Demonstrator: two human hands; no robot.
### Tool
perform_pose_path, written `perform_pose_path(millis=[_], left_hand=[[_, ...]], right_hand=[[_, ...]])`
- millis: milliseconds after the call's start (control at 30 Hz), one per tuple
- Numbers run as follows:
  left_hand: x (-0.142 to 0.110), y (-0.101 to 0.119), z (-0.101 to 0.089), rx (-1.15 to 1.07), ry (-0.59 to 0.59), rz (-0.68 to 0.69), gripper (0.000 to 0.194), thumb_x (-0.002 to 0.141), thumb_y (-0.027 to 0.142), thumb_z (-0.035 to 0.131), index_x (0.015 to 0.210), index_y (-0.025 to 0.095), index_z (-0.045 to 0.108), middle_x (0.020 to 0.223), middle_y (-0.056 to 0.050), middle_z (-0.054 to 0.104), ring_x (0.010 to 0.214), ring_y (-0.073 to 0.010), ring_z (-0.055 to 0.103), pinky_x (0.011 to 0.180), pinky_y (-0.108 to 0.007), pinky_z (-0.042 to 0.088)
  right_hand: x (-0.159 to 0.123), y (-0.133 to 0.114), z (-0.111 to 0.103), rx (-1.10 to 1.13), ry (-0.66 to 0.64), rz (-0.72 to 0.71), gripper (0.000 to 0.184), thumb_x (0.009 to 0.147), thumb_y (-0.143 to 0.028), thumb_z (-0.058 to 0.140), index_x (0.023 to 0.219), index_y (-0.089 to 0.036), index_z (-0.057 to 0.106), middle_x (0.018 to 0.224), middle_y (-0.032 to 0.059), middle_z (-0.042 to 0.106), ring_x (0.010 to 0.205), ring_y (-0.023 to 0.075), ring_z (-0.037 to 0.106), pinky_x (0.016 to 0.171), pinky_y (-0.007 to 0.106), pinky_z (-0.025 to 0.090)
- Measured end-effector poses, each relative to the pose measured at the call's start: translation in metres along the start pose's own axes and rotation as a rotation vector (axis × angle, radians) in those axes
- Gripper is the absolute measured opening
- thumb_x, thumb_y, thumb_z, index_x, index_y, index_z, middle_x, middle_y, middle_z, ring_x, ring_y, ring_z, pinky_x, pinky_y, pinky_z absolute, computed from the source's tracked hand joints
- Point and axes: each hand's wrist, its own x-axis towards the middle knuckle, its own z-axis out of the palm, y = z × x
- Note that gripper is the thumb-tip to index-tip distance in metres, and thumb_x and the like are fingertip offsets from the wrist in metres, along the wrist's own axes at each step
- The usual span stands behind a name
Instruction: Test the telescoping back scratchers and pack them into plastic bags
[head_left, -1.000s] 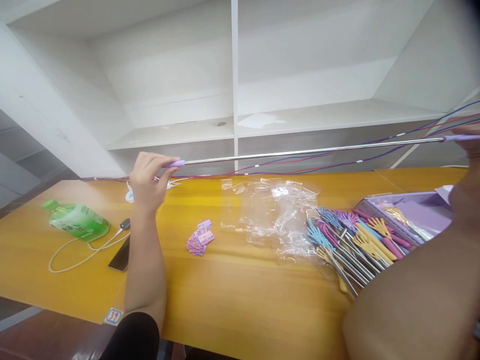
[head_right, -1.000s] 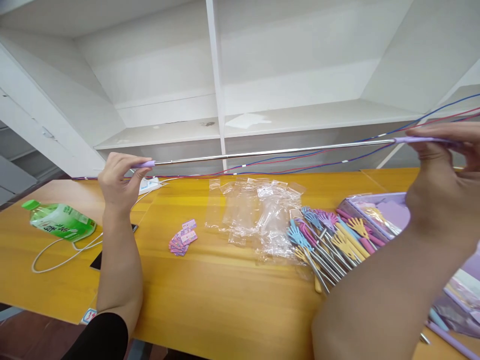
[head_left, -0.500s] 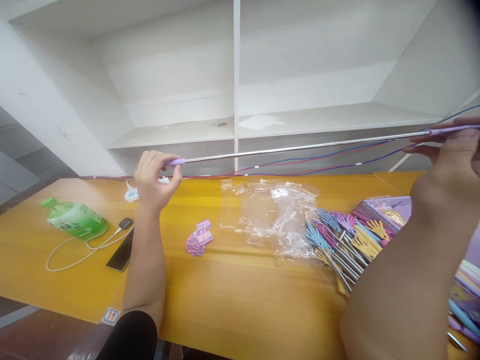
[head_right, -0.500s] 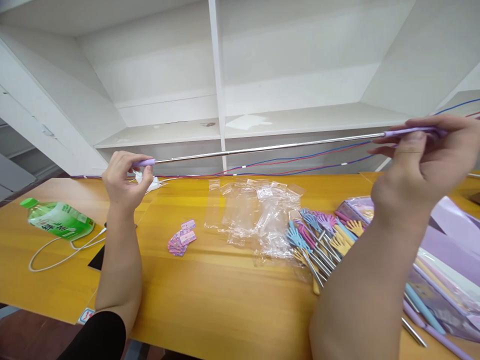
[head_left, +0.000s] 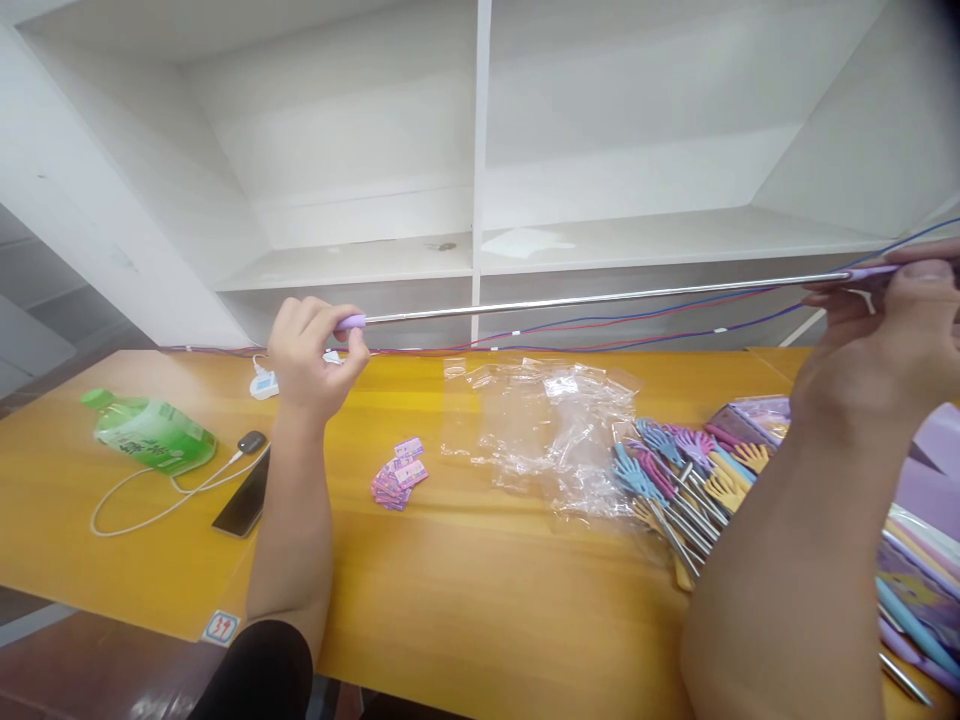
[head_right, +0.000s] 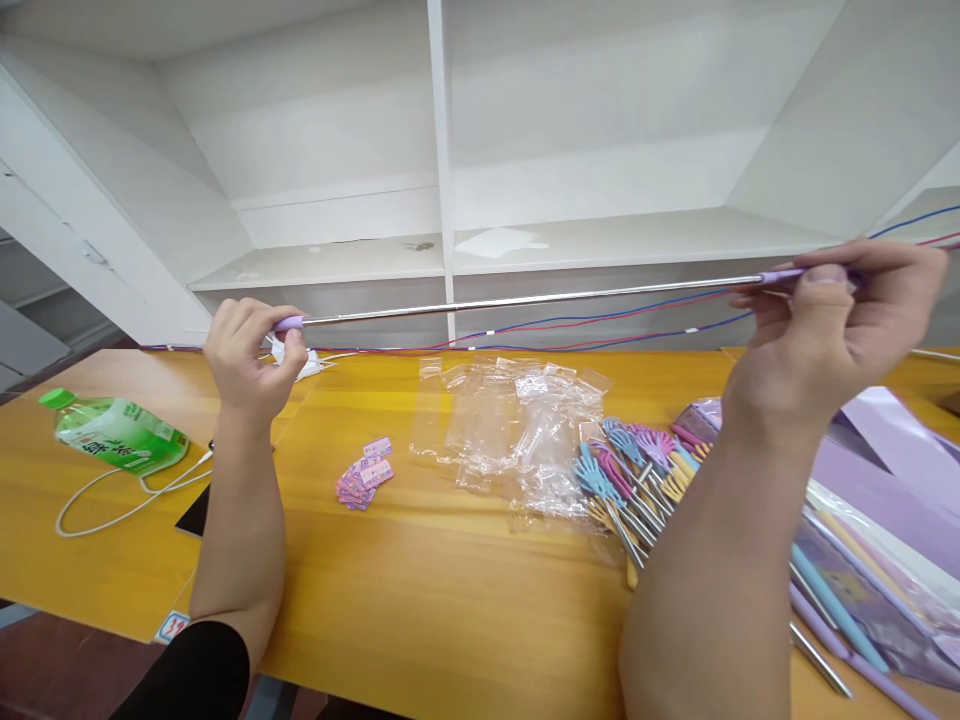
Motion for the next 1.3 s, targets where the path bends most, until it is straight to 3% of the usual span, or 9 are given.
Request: perform_pose_path(millis=[133, 300, 467, 567, 633, 767, 1300], left_hand=[[-0.001, -0.002, -0.001, 0.047, -0.016, -0.015, 0.014, 0.091, 0.019, 0.060, 0.096, 0.027, 0.071, 0.077, -0.002, 0.064, 0.075, -0.0216, 0.052, 0.075, -0.041, 0.043], [0.001, -0.001, -0.004, 0.035, -0.044, -0.004, 0.014, 0.095, 0.021, 0.059, 0.097, 0.027, 0.070, 0.078, -0.003, 0.064, 0.075, -0.0213, 0.051, 0.076, -0.041, 0.042], [0.003, 0.025, 0.006, 0.002, -0.096, -0.005, 0.011, 0.101, 0.027, 0.060, 0.104, 0.027, 0.071, 0.082, -0.003, 0.066, 0.077, -0.0217, 0.052, 0.078, -0.040, 0.042], [0.002, 0.041, 0.014, 0.020, -0.105, -0.003, 0.012, 0.103, 0.029, 0.059, 0.107, 0.026, 0.070, 0.083, -0.003, 0.065, 0.078, -0.0217, 0.051, 0.077, -0.040, 0.041], [0.002, 0.046, 0.016, 0.031, -0.116, -0.009, 0.013, 0.104, 0.030, 0.057, 0.106, 0.025, 0.070, 0.082, -0.003, 0.065, 0.077, -0.0214, 0.050, 0.077, -0.039, 0.041], [0.002, 0.046, 0.014, 0.041, -0.114, -0.028, 0.015, 0.104, 0.031, 0.056, 0.104, 0.025, 0.069, 0.080, -0.003, 0.065, 0.076, -0.0216, 0.050, 0.077, -0.039, 0.040], [0.000, 0.073, 0.011, 0.048, -0.152, -0.050, 0.022, 0.111, 0.034, 0.054, 0.112, 0.024, 0.073, 0.086, -0.006, 0.068, 0.080, -0.0213, 0.046, 0.077, -0.038, 0.037]], right_hand=[[-0.002, -0.001, 0.006, 0.227, -0.021, -0.043, 0.024, 0.070, -0.040, 0.080, 0.071, -0.027, 0.060, 0.070, 0.0002, 0.050, 0.058, 0.0159, 0.052, 0.053, 0.039, 0.043], [-0.006, -0.002, 0.014, 0.220, -0.027, -0.079, 0.027, 0.074, -0.043, 0.078, 0.071, -0.028, 0.056, 0.070, -0.0002, 0.046, 0.054, 0.0141, 0.049, 0.051, 0.037, 0.042], [-0.040, -0.040, 0.035, 0.079, -0.264, -0.150, 0.013, 0.090, -0.035, 0.069, 0.084, -0.024, 0.064, 0.080, 0.0043, 0.056, 0.059, 0.0143, 0.060, 0.054, 0.034, 0.050], [-0.071, -0.068, 0.054, -0.001, -0.402, -0.139, 0.019, 0.099, -0.036, 0.064, 0.088, -0.022, 0.067, 0.095, 0.0080, 0.061, 0.065, 0.0128, 0.066, 0.058, 0.033, 0.055], [-0.085, -0.079, 0.064, 0.017, -0.439, -0.128, 0.023, 0.103, -0.038, 0.061, 0.091, -0.019, 0.069, 0.101, 0.0056, 0.060, 0.067, 0.0108, 0.069, 0.061, 0.031, 0.056], [-0.092, -0.083, 0.068, 0.083, -0.445, -0.115, 0.024, 0.103, -0.037, 0.062, 0.093, -0.017, 0.071, 0.101, 0.0019, 0.058, 0.067, 0.0074, 0.069, 0.061, 0.027, 0.055], [-0.113, -0.116, 0.074, 0.019, -0.437, -0.100, 0.019, 0.107, -0.031, 0.059, 0.094, -0.022, 0.070, 0.105, 0.0048, 0.057, 0.065, 0.0087, 0.064, 0.061, 0.031, 0.053]])
